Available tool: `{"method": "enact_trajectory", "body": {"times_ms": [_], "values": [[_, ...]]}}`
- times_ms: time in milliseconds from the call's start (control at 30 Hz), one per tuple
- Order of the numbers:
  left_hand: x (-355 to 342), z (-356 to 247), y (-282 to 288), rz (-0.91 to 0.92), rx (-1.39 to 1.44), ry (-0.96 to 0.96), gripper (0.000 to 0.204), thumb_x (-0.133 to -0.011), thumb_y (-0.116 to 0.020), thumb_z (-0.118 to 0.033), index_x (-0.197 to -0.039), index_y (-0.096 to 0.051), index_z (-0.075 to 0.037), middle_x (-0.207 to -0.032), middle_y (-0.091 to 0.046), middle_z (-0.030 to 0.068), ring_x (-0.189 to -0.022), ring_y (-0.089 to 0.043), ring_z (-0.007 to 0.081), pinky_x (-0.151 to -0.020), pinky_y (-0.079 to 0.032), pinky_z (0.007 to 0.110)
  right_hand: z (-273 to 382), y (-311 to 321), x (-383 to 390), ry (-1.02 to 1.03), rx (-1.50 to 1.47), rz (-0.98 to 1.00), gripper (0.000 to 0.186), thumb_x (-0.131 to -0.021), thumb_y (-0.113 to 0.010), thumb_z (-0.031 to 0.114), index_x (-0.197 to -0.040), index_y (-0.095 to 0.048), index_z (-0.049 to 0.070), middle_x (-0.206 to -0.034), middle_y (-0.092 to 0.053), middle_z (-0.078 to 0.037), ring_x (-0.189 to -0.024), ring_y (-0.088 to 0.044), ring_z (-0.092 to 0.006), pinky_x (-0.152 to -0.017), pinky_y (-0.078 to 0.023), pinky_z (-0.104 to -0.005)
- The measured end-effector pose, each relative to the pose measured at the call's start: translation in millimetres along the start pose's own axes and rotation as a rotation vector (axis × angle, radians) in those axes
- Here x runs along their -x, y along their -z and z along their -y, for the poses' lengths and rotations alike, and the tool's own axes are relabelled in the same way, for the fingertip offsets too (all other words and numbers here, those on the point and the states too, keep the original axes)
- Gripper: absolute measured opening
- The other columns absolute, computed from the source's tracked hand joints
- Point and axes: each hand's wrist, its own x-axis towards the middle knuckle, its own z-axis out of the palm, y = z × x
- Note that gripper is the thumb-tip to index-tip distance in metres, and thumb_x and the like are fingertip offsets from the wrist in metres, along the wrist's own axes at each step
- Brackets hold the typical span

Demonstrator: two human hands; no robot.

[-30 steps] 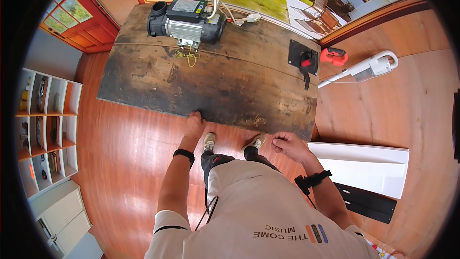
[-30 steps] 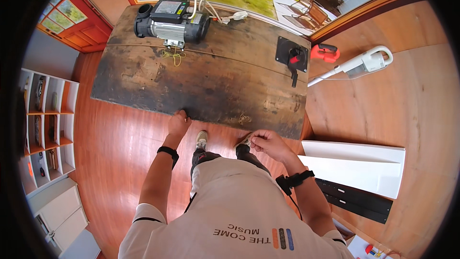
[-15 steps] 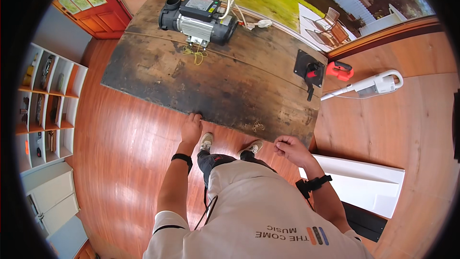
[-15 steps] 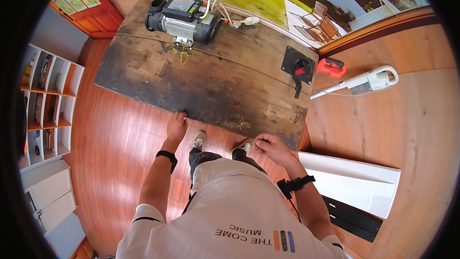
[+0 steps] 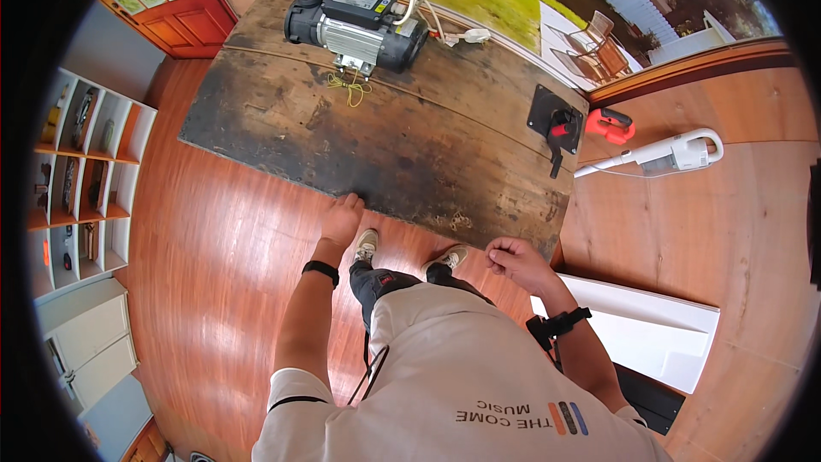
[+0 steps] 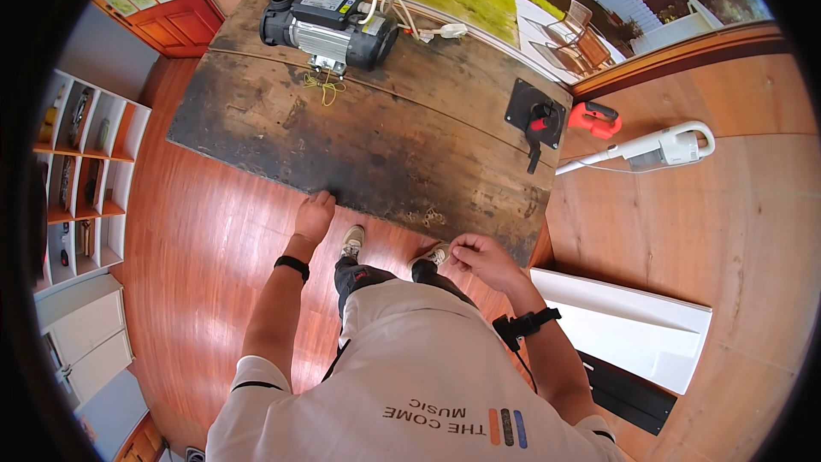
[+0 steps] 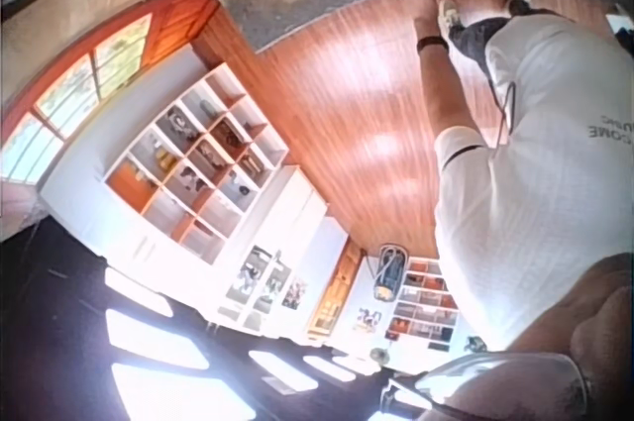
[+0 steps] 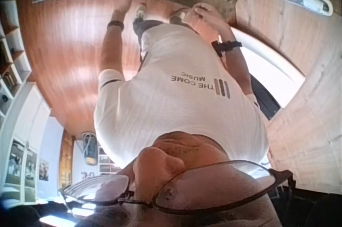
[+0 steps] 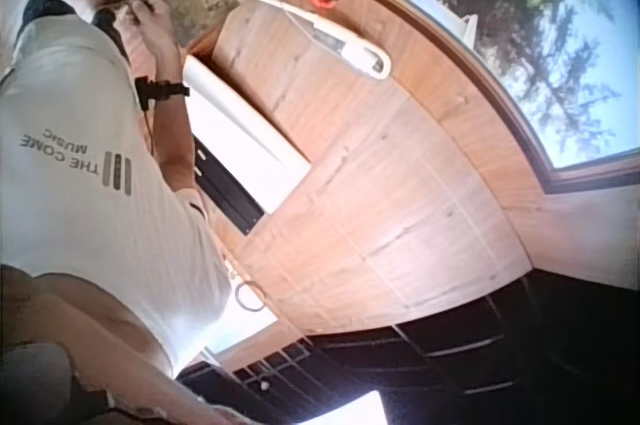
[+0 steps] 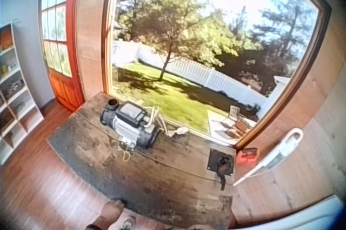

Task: Inspecting a water pump motor on a wooden workbench in a workshop.

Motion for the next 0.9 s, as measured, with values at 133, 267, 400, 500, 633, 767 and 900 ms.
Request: {"method": "enact_trajectory", "body": {"times_ms": [133, 267, 400, 500, 633, 767, 900], "values": [[-8, -5, 6, 0.123, -0.114, -0.069, 0.010, -0.078, -0.055, -0.014, -0.085, -0.059, -0.009, -0.088, -0.057, 0.0056, -0.086, -0.061, 0.0225, -0.069, -0.051, 0.037, -7, 2, -2, 0.015, -0.015, 0.023, 0.010, -0.095, -0.053, 0.009, -0.095, -0.060, 0.002, -0.083, -0.060, -0.002, -0.071, -0.051, -0.0083, -0.067, -0.045, -0.0221], [-13, -3, 5, 0.185, -0.190, -0.096, 0.011, -0.078, -0.055, -0.014, -0.087, -0.059, -0.008, -0.091, -0.057, 0.0056, -0.087, -0.061, 0.0225, -0.070, -0.051, 0.037, -10, 2, -4, 0.035, -0.045, 0.025, 0.011, -0.095, -0.053, 0.009, -0.096, -0.060, 0.001, -0.085, -0.061, -0.003, -0.071, -0.051, -0.0081, -0.068, -0.045, -0.0216], [-17, -2, 1, 0.232, -0.185, -0.096, 0.009, -0.080, -0.053, -0.013, -0.087, -0.057, -0.009, -0.092, -0.057, 0.0068, -0.089, -0.061, 0.0233, -0.074, -0.052, 0.037, -13, 3, -3, 0.026, -0.072, 0.015, 0.011, -0.095, -0.052, 0.009, -0.096, -0.060, 0.001, -0.085, -0.060, -0.002, -0.072, -0.051, -0.0080, -0.067, -0.045, -0.0211], [-19, 3, -4, 0.231, -0.173, -0.061, 0.010, -0.080, -0.054, -0.013, -0.087, -0.057, -0.008, -0.093, -0.058, 0.0077, -0.090, -0.061, 0.0246, -0.076, -0.052, 0.038, -13, 1, 0, 0.035, -0.083, -0.002, 0.011, -0.095, -0.052, 0.009, -0.097, -0.060, 0.001, -0.085, -0.060, -0.002, -0.072, -0.051, -0.0079, -0.067, -0.045, -0.0208], [-17, 9, -8, 0.215, -0.028, 0.029, 0.012, -0.079, -0.056, -0.014, -0.087, -0.057, -0.006, -0.094, -0.058, 0.0099, -0.092, -0.061, 0.0276, -0.078, -0.052, 0.040, -20, -1, 3, 0.050, -0.115, -0.015, 0.011, -0.095, -0.053, 0.009, -0.097, -0.060, 0.001, -0.086, -0.060, -0.003, -0.072, -0.051, -0.0082, -0.068, -0.046, -0.0213], [-21, 8, -1, 0.226, 0.067, 0.065, 0.016, -0.076, -0.059, -0.013, -0.090, -0.057, -0.005, -0.097, -0.058, 0.0111, -0.095, -0.060, 0.0294, -0.081, -0.051, 0.041, -24, -4, 5, 0.060, -0.152, -0.040, 0.011, -0.095, -0.053, 0.009, -0.098, -0.060, 0.000, -0.086, -0.060, -0.004, -0.073, -0.052, -0.0086, -0.068, -0.046, -0.0216], [-18, 13, 3, 0.178, 0.191, 0.075, 0.013, -0.077, -0.059, -0.010, -0.089, -0.056, -0.005, -0.096, -0.058, 0.0129, -0.092, -0.059, 0.0341, -0.078, -0.051, 0.042, -29, -9, 6, 0.065, -0.171, -0.055, 0.011, -0.095, -0.054, 0.009, -0.098, -0.060, 0.000, -0.086, -0.060, -0.004, -0.073, -0.052, -0.0086, -0.068, -0.046, -0.0213]]}}
